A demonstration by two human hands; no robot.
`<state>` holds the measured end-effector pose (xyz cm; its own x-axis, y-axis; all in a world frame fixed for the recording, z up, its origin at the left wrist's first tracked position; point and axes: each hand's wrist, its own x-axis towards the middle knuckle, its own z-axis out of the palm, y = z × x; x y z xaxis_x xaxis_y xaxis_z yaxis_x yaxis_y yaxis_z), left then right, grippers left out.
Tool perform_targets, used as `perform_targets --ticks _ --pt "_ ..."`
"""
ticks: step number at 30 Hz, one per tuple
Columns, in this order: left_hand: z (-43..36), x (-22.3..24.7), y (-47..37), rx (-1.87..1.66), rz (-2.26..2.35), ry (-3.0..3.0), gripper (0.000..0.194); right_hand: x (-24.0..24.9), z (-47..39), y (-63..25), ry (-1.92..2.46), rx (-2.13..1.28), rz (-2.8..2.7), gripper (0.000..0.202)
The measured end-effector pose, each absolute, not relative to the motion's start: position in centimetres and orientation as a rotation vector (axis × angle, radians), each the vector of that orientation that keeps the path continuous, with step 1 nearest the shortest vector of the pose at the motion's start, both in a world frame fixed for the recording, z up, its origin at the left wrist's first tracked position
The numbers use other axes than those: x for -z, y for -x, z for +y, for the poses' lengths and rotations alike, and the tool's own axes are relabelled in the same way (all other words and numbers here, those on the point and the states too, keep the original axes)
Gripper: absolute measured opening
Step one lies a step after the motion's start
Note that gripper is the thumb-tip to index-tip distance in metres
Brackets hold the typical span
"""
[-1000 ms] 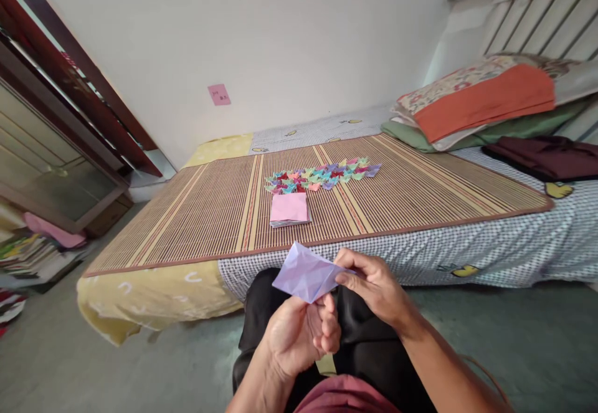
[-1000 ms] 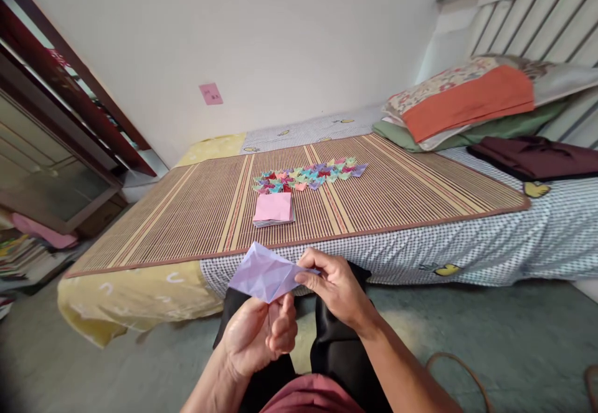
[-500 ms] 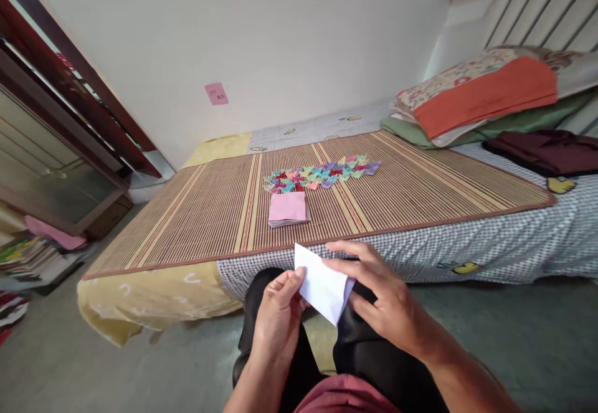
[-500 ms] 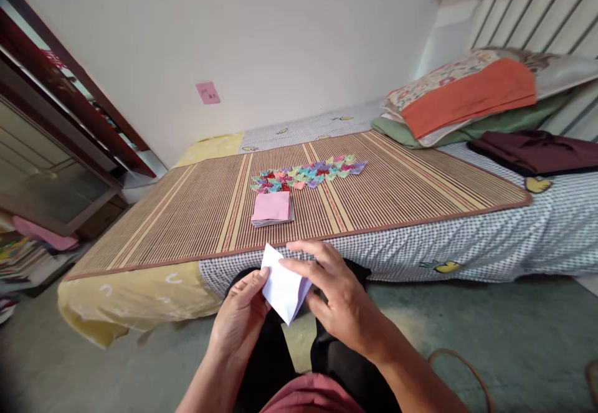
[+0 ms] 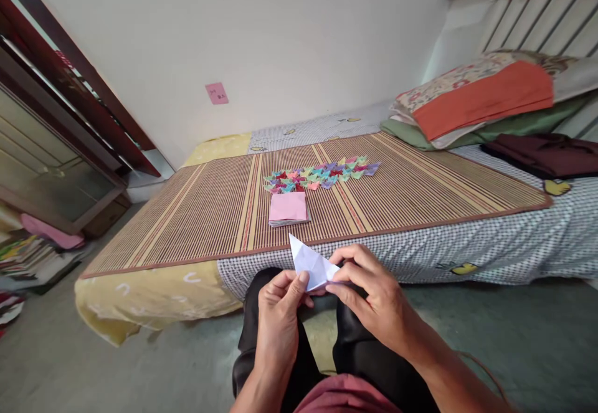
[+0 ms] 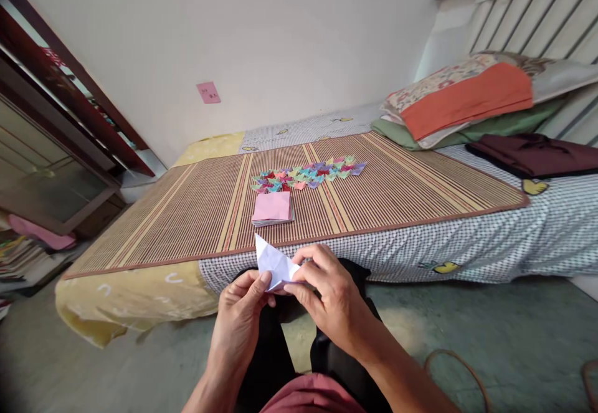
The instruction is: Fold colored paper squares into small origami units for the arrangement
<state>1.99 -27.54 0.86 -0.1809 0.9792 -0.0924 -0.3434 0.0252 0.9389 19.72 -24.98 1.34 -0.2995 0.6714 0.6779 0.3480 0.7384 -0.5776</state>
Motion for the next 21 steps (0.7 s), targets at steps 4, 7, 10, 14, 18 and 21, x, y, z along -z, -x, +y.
perform_targets --ticks 4,7,10,14,18,21 --pt "-27.79 -0.88 -2.05 -1.440 1.166 -0.952 0.033 -1.31 -25.14 -19.01 0.915 -0.519 -1.779 0.024" --pt "-27.91 -0.77 -2.02 -1.445 1.175 -0.995 0.033 -1.50 -25.13 -18.82 0.957 -0.603 -1.758 0.026" --pt "-27.94 -0.54 -2.05 -1.438 1.160 -0.979 0.032 -1.60 -25.11 -18.75 0.978 -0.646 -1.737 0.027" --pt "-27.88 -0.45 -2.23 -1.418 1.131 -0.926 0.032 -1.53 -25.10 -18.69 0.996 -0.691 -1.731 0.028" --pt "-27.74 -0.73 -2.42 -1.407 1.137 -0.877 0.036 -1.61 -25.12 -18.69 1.015 -0.717 -1.722 0.028" --pt "-27.69 -0.76 -2.44 -1.398 1.146 -0.866 0.037 -1.81 -25.19 -18.74 1.029 -0.725 -1.708 0.030"
